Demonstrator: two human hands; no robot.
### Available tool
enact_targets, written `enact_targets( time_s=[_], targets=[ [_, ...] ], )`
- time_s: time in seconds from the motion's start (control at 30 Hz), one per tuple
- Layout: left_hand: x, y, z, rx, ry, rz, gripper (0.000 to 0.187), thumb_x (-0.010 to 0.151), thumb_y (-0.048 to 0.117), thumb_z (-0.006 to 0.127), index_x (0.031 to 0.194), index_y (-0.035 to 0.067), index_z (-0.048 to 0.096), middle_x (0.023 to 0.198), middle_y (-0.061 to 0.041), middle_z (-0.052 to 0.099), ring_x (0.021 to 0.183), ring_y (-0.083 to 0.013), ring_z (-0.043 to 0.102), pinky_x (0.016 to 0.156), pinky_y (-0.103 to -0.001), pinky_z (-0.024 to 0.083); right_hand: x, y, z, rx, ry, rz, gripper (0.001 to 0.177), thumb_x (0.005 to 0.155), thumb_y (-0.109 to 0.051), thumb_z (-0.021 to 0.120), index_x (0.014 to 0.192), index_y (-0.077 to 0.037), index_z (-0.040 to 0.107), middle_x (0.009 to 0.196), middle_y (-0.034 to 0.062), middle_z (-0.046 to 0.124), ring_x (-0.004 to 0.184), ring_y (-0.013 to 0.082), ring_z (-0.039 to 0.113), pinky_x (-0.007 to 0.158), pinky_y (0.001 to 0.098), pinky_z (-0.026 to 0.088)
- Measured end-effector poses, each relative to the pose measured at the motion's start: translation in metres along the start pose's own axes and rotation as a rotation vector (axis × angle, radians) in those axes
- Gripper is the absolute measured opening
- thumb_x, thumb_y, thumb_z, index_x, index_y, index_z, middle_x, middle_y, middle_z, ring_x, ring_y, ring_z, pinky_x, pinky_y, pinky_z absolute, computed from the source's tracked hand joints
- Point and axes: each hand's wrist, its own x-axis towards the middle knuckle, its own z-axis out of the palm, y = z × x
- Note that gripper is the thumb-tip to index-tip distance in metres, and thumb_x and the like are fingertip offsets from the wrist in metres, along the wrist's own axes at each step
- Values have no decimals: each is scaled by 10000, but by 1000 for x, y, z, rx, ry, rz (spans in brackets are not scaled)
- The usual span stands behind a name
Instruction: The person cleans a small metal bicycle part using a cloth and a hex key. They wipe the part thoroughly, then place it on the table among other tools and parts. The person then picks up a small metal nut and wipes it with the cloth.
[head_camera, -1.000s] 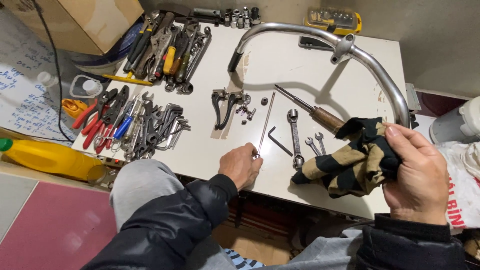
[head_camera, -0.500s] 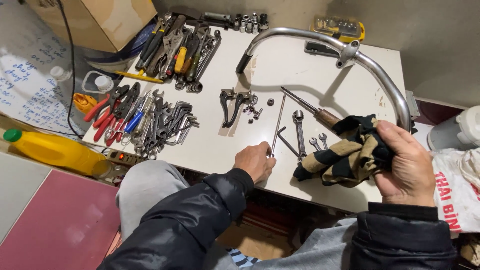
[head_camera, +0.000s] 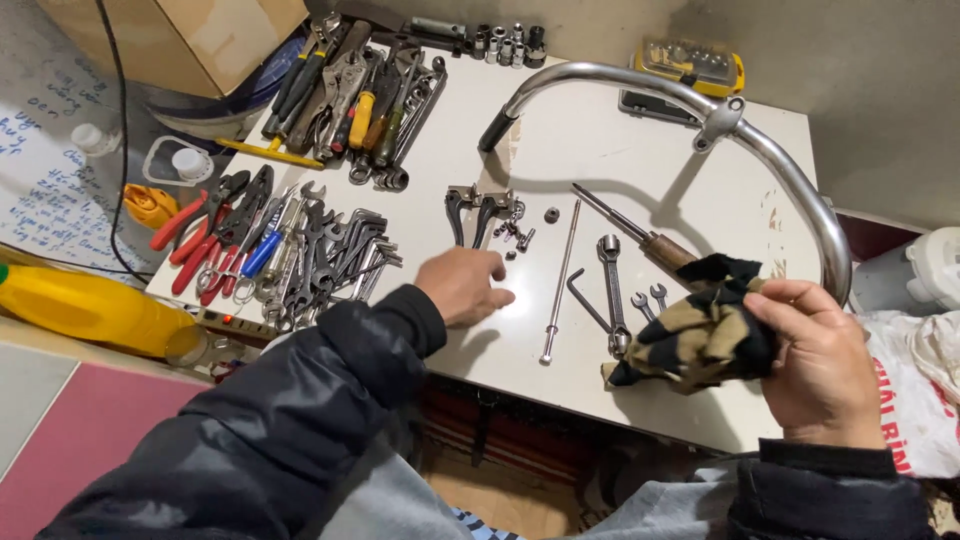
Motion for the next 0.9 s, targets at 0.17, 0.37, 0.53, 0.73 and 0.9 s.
enact_targets(
  time_s=[0.17, 0.37, 0.53, 0.73, 0.9],
  targets=[
    [13, -10, -13, -120, 58, -65, 351, 963, 372, 586, 1229, 152, 651, 1224, -125, 696, 1026, -275, 671, 903, -446, 537, 9, 14, -5, -32, -108, -110, 189, 909, -12, 679, 1075, -91, 634, 930, 20, 652, 766, 83, 570, 713, 169, 427],
    [59, -33, 21, -21, 213, 46, 231, 920, 244, 579, 1111, 176, 690, 1028, -104, 734, 971, -317, 667, 737, -461, 542, 0, 10, 1, -171, -8, -304, 192, 966, -79, 688, 1129, -138, 607, 965, -29, 635, 827, 33, 592, 651, 146, 420],
    [78, -33, 35, -22, 286, 77, 287, 927, 254, 581, 1141, 91, 681, 1065, -144, 719, 930, -343, 674, 745, -482, 546, 2, 12, 2, -199, 61, -385, 215, 998, -66, 690, 1182, -126, 595, 980, -21, 624, 901, 36, 599, 869, 145, 516],
    [96, -29, 51, -17, 484, 222, 180, 937, 242, 583, 961, 78, 655, 901, -98, 664, 733, -351, 635, 573, -497, 503, 4, 9, 9, -77, 2, -258, 162, 998, -38, 655, 1125, -117, 595, 836, -34, 554, 758, 45, 576, 779, 157, 537],
    [114, -32, 60, 59, 602, 263, 217, 936, 278, 651, 932, 61, 658, 834, -100, 607, 595, -372, 594, 483, -487, 464, 9, 11, 6, -29, 14, -204, 162, 989, -46, 653, 1119, -109, 581, 740, -43, 510, 634, 14, 527, 651, 113, 470]
  ],
)
